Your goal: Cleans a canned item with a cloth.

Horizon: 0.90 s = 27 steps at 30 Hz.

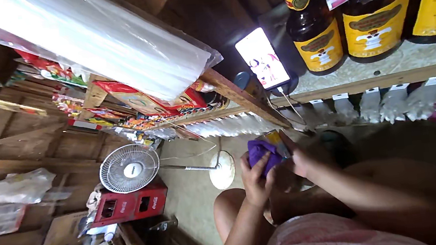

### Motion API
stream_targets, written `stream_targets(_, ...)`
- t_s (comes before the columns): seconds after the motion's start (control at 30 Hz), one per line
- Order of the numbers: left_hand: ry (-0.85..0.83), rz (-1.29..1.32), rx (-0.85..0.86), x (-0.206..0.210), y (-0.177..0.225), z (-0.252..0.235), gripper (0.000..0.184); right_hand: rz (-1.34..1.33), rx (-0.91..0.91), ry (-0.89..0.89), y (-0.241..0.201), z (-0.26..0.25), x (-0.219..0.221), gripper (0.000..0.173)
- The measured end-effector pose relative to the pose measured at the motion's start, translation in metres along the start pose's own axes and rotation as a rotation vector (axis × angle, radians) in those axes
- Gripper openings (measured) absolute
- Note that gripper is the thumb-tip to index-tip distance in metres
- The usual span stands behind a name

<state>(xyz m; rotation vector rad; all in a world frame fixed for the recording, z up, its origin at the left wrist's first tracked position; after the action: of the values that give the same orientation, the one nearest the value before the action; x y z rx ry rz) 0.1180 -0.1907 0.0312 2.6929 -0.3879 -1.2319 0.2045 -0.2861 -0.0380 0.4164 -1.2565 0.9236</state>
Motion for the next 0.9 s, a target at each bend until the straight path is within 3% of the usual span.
stream_targets(0.1, -0.013, -0.107, 0.103, -0.002, 0.007, -0.002, 0.024, -0.032, 0.025, -0.042, 0.002, -0.006, -0.001, 0.058)
stream_targets(0.17, -0.032, -0.086, 0.083, -0.002, 0.002, -0.002, 0.026, 0.016, 0.023, -0.032, 0.0, -0.006, 0.0, 0.058)
stream_targets(0.27, -0.029, 0.012, -0.037, -0.001, -0.013, -0.002, 0.032, 0.087, 0.026, 0.022, 0.002, -0.002, 0.001, 0.055)
stream_targets(0.47, -0.019, 0.303, -0.394, 0.008, -0.035, 0.0, 0.05, 0.144, 0.033, -0.064, 0.007, 0.005, 0.005, 0.054)
stream_targets(0.57, -0.028, 0.347, -0.443, 0.011, -0.032, 0.0, 0.05, 0.174, -0.016, -0.053, 0.005, 0.002, 0.002, 0.052)
stream_targets(0.9, -0.05, -0.052, 0.004, -0.002, 0.002, -0.007, 0.03, 0.099, -0.06, 0.0, 0.0, -0.004, -0.002, 0.044)
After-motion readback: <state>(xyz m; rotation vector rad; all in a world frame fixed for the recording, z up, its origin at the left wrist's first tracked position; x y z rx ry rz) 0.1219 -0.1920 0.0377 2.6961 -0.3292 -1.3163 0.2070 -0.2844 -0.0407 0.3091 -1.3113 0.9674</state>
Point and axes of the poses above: each hand's wrist, its own z-axis away from the middle knuckle, its own x-axis out of the palm, y = z × x, the point moved 5 cm from there along -z, towards the middle knuckle, and after that the axes turned 13 degrees about -z, right-handed, at the moved point
